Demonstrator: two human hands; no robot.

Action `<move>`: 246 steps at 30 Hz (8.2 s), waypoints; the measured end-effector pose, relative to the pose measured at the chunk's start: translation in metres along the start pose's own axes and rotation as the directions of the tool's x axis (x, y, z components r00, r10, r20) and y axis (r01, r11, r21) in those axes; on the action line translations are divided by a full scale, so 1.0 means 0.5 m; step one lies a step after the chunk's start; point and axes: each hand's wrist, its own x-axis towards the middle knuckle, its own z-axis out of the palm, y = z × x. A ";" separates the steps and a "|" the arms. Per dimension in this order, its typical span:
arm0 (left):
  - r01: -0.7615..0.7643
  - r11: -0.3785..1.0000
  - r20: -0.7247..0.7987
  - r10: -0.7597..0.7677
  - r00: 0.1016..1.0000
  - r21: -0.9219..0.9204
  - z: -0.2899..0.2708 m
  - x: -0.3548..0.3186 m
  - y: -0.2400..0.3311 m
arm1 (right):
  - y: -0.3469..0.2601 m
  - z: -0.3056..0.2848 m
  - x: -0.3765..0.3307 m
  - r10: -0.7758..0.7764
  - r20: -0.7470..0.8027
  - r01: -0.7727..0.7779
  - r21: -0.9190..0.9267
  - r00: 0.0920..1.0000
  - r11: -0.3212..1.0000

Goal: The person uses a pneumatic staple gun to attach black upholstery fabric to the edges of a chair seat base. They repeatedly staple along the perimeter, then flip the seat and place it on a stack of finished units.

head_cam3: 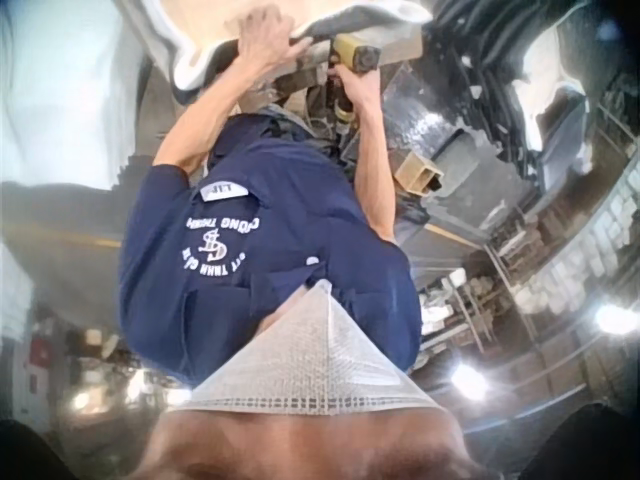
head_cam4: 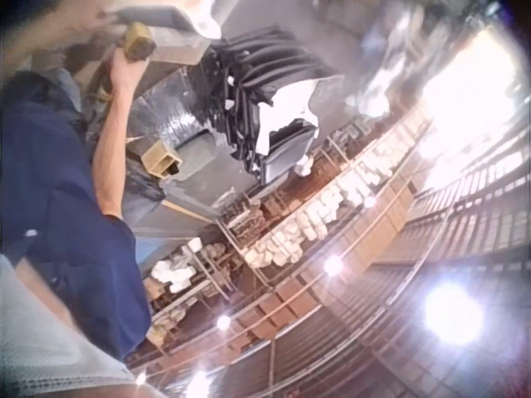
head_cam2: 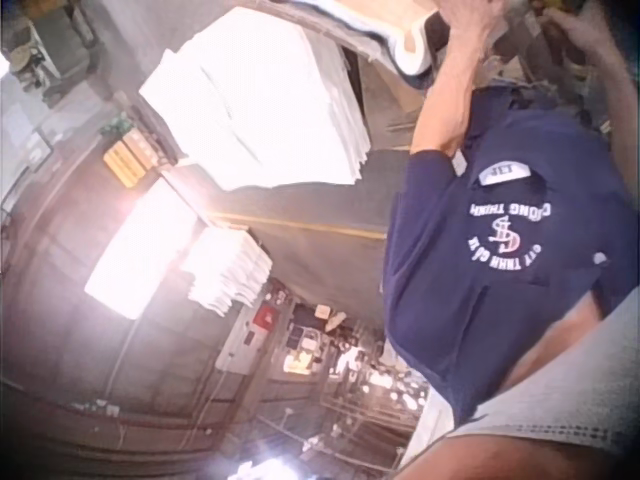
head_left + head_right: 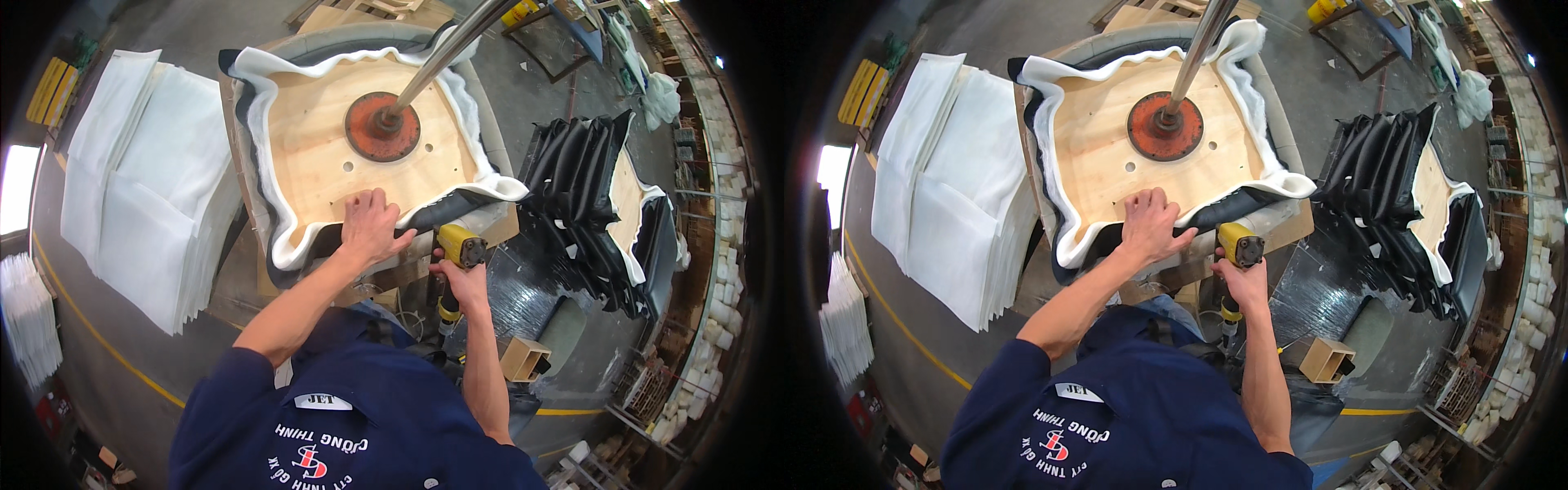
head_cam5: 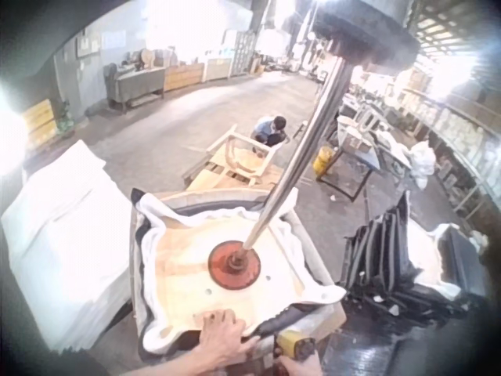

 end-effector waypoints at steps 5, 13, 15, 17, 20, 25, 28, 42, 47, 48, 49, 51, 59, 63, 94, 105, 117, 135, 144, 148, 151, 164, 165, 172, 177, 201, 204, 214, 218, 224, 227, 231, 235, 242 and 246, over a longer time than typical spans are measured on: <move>-0.072 0.997 -0.026 0.071 0.997 -0.021 0.025 0.030 0.001 | -0.035 -0.001 -0.004 0.008 0.040 -0.008 -0.022 0.999 1.000; -0.007 0.999 -0.205 0.000 0.979 -0.032 0.067 0.034 0.010 | -0.104 0.011 0.043 0.090 0.140 -0.087 -0.027 0.986 0.996; 0.014 1.000 -0.231 -0.018 0.973 -0.016 0.069 0.035 0.012 | -0.113 0.013 0.051 0.108 0.167 -0.101 -0.050 0.980 0.994; 0.030 0.999 -0.242 -0.033 0.970 -0.018 0.067 0.035 0.014 | -0.121 0.015 0.056 0.119 0.179 -0.108 -0.070 0.977 0.992; 0.063 0.998 -0.220 -0.065 0.973 -0.016 0.061 0.033 0.018 | -0.133 0.023 0.058 0.129 0.170 -0.113 -0.101 0.977 0.988; 0.079 0.996 -0.239 -0.087 0.967 -0.041 0.068 0.041 0.021 | -0.130 0.039 0.064 0.101 0.119 -0.074 -0.216 0.988 0.974; 0.108 0.994 -0.249 -0.108 0.962 -0.014 0.071 0.035 0.026 | -0.140 0.029 0.076 0.154 0.144 -0.115 -0.248 0.977 0.962; 0.147 0.989 -0.269 -0.145 0.952 -0.012 0.080 0.037 0.032 | -0.131 0.048 0.050 0.105 0.149 -0.081 -0.157 0.983 0.984; 0.124 0.992 -0.296 -0.123 0.947 -0.015 0.094 0.040 0.035 | -0.131 0.050 0.062 0.096 0.145 -0.042 -0.338 0.985 0.940; 0.154 0.988 -0.267 -0.153 0.951 -0.019 0.095 0.039 0.037 | -0.131 0.046 0.069 0.087 0.150 -0.035 -0.319 0.985 0.947; 0.143 0.990 -0.277 -0.140 0.951 -0.009 0.098 0.041 0.040 | -0.130 0.042 0.071 0.079 0.155 -0.029 -0.301 0.985 0.953; 0.156 0.987 -0.311 -0.139 0.940 0.029 0.092 0.048 0.041 | -0.128 0.031 0.059 0.078 0.136 -0.050 -0.198 0.988 0.979; -0.049 0.994 0.003 0.049 0.999 0.099 0.009 0.009 0.001 | -0.050 -0.020 0.021 0.021 0.131 -0.021 0.000 0.991 1.000; -0.113 0.990 -0.077 0.119 0.990 0.082 0.030 0.015 0.001 | -0.072 -0.014 0.024 0.036 0.155 -0.032 -0.025 0.987 0.999; 0.124 0.992 -0.279 -0.115 0.953 0.014 0.060 0.030 0.022 | -0.129 0.031 0.050 0.139 0.213 -0.114 -0.126 0.967 0.985; 0.092 0.996 -0.328 -0.079 0.941 0.022 0.075 0.018 0.024 | -0.124 0.051 0.047 0.152 0.184 -0.090 -0.304 0.971 0.948; -0.059 0.997 -0.183 0.048 0.982 -0.058 0.061 0.022 0.010 | -0.040 -0.020 0.016 0.039 0.164 -0.038 -0.013 0.986 0.999; -0.088 0.994 -0.213 0.100 0.972 0.065 0.064 0.016 0.006 | -0.100 -0.018 0.045 0.071 0.214 -0.050 -0.104 0.974 0.993; 0.017 1.000 -0.214 -0.013 0.977 0.015 0.061 0.019 0.015 | -0.126 0.012 0.052 0.109 0.245 -0.049 -0.239 0.963 0.970; 0.034 0.999 -0.233 -0.037 0.972 -0.017 0.066 0.022 0.017 | -0.141 0.022 0.057 0.133 0.241 -0.055 -0.304 0.961 0.951; 0.043 0.999 -0.265 -0.046 0.963 -0.019 0.069 0.023 0.017 | -0.150 0.031 0.056 0.141 0.243 -0.055 -0.328 0.960 0.943; 0.067 0.998 -0.259 -0.068 0.964 -0.012 0.077 0.027 0.014 | -0.144 0.029 0.067 0.146 0.265 -0.056 -0.318 0.953 0.946; 0.070 0.998 -0.256 -0.068 0.964 -0.004 0.077 0.027 0.015 | -0.141 0.027 0.067 0.137 0.265 -0.049 -0.312 0.954 0.949; 0.035 0.999 -0.266 -0.038 0.963 -0.016 0.081 0.019 0.017 | -0.138 0.037 0.059 0.127 0.201 -0.044 -0.375 0.971 0.926; 0.030 1.000 -0.264 -0.028 0.964 0.005 0.060 0.021 0.019 | -0.152 0.047 0.066 0.091 0.187 -0.017 -0.366 0.978 0.931; 0.010 0.999 -0.225 0.001 0.974 0.045 0.079 -0.021 0.013 | -0.124 0.065 0.028 0.056 0.163 0.003 -0.343 0.985 0.939; 0.043 0.993 -0.202 -0.020 0.979 0.113 0.087 -0.017 0.005 | -0.124 0.066 0.048 0.036 0.168 0.031 -0.379 0.985 0.925; 0.002 1.000 -0.137 0.001 0.991 0.024 0.032 -0.013 0.004 | -0.099 0.015 0.023 0.081 0.216 -0.060 -0.102 0.973 0.993; 0.052 0.999 -0.179 -0.053 0.982 -0.011 0.048 -0.017 0.009 | -0.119 0.034 0.027 0.102 0.249 -0.049 -0.210 0.963 0.976; 0.094 0.996 -0.214 -0.094 0.972 -0.007 0.058 -0.024 0.015 | -0.125 0.054 0.029 0.136 0.247 -0.069 -0.260 0.959 0.963; 0.091 0.996 -0.182 -0.090 0.979 -0.006 0.061 -0.025 0.018 | -0.120 0.062 0.027 0.136 0.216 -0.060 -0.327 0.967 0.943; 0.117 0.993 -0.180 -0.113 0.977 0.012 0.059 -0.015 0.018 | -0.121 0.081 0.043 0.064 0.194 0.019 -0.398 0.979 0.917; 0.185 0.983 -0.099 -0.182 0.978 0.014 0.049 -0.018 0.017 | -0.124 0.057 0.042 0.089 0.182 -0.049 -0.213 0.979 0.976; 0.208 0.975 -0.055 -0.204 0.977 0.073 0.040 -0.025 0.009 | -0.095 0.032 0.022 0.082 0.235 -0.057 -0.109 0.969 0.992; 0.238 0.968 -0.014 -0.237 0.971 0.082 0.041 -0.031 0.012 | -0.101 0.057 0.020 0.098 0.245 -0.044 -0.219 0.965 0.975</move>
